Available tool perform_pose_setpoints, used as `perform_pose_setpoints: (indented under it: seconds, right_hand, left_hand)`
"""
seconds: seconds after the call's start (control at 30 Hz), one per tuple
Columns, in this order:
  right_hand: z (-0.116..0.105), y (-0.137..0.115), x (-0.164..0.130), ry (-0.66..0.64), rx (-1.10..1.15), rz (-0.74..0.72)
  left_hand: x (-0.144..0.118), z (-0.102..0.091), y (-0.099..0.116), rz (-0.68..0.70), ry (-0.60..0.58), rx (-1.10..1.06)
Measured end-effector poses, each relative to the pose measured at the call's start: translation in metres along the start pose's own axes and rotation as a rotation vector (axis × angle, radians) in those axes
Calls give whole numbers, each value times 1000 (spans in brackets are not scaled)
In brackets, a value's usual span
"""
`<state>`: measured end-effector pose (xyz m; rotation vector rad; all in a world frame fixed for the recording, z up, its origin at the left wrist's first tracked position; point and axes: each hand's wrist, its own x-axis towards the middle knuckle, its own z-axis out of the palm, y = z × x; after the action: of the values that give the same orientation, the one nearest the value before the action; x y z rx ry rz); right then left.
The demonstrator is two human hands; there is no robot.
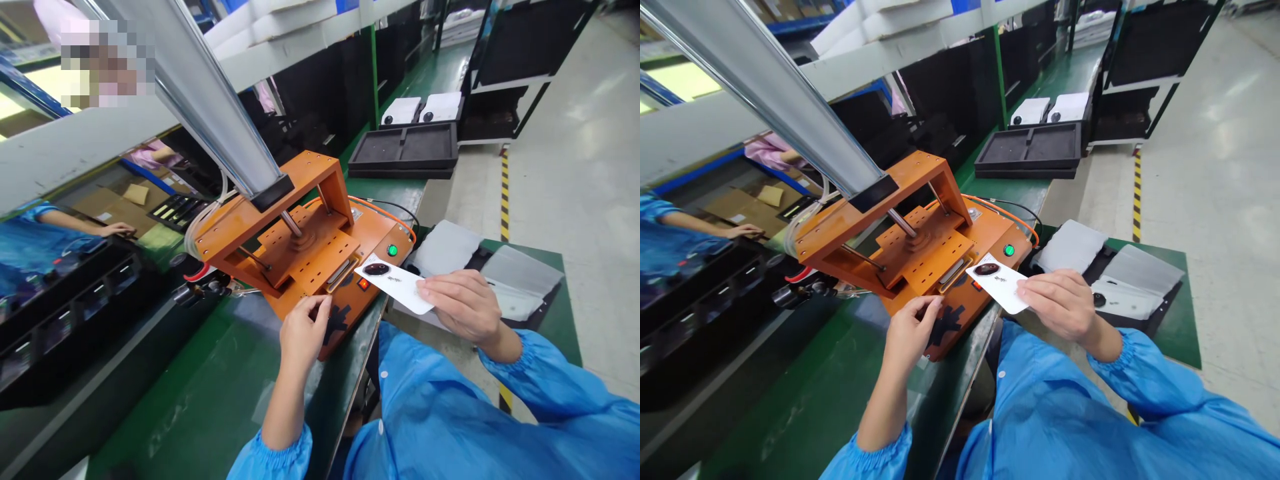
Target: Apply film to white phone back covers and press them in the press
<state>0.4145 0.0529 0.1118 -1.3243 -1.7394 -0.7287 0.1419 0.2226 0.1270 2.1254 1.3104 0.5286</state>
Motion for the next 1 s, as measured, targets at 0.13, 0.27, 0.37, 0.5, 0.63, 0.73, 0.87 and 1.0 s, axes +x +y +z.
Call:
perform_pose_setpoints:
  seconds: [0.13, 0.27, 0.37, 0.5, 0.63, 0.73, 0.87, 1.0]
  right_hand:
    - [4, 3, -8, -8, -11, 15]
    - [4, 4, -6, 7, -7, 4]
    - [3, 5, -5, 27, 1, -2]
    - [1, 7, -6, 14, -14, -18]
    - [8, 7, -6, -17, -37, -53]
    - [24, 10, -4, -13, -26, -90]
    - [55, 22, 6, 47, -6, -106]
    - [90, 33, 28, 82, 25, -116]
  left_hand:
    - [-1, 0, 2, -12, 3, -11]
    - [-1, 0, 5, -40, 13, -62]
    - [1, 2, 7, -93, 37, -158]
    - [11, 10, 12, -154, 31, -393]
    - [33, 19, 27, -207, 16, -686]
    - [56, 24, 42, -237, 85, -854]
    - [72, 26, 51, -229, 207, -950]
    - [20, 24, 42, -195, 156, -947]
